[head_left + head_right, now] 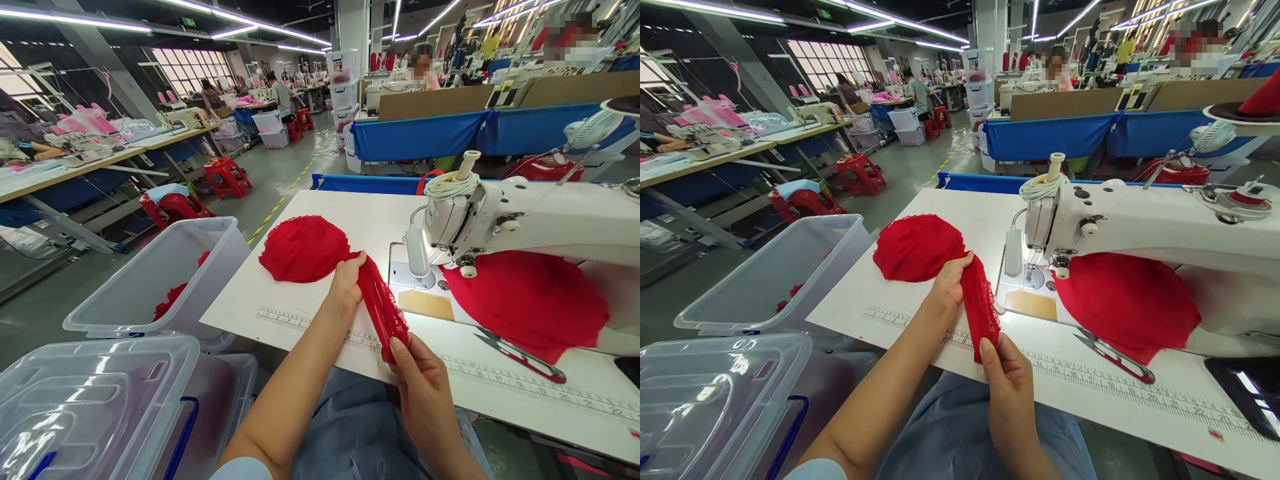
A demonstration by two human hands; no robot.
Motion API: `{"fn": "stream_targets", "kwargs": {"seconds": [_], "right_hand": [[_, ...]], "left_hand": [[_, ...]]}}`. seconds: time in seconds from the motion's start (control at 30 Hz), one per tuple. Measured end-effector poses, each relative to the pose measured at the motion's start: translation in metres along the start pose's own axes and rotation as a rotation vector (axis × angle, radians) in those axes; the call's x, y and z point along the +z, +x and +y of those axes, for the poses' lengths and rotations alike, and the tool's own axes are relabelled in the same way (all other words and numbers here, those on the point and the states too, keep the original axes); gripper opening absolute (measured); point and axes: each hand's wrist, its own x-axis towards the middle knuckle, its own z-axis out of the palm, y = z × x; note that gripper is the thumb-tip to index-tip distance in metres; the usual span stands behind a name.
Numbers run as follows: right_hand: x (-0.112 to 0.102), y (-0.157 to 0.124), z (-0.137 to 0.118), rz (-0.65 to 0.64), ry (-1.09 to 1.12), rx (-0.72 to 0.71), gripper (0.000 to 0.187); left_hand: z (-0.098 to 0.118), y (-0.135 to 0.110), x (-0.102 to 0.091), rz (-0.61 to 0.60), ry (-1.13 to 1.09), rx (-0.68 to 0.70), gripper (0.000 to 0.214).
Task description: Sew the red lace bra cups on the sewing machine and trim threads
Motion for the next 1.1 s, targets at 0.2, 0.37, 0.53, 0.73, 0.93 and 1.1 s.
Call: {"fn": "stream_targets", "kwargs": {"seconds": [0.2,0.37,0.53,0.73,0.93,1.1], "right_hand": [[-0.024,0.011,-0.015,-0.005,0.004,0.06,0.028],[-0.041,0.021,-0.024,-0.101,0.055,0.037,0.043],[-0.038,0.024,-0.026,-0.138,0.326,0.099,0.057],[-0.021,0.027,-0.037,-0.021,0.318,0.167,0.052],[-0.007,0.035,-0.037,0.221,0.324,0.022,0.043],[-0.011,0.037,-0.032,0.221,0.368,-0.026,0.039]], "left_hand": [[-0.008,-0.021,0.003,-0.018,0.028,-0.057,0.024],[-0.014,-0.045,0.004,-0.242,-0.022,-0.121,0.02],[-0.017,-0.064,0.01,-0.289,0.018,-0.172,0.023],[-0.026,-0.07,0.012,-0.303,0.014,-0.085,0.036],[-0.028,-0.079,0.018,-0.311,0.012,-0.018,0.037],[-0.031,-0.083,0.02,-0.31,0.044,0.012,0.038]]}}
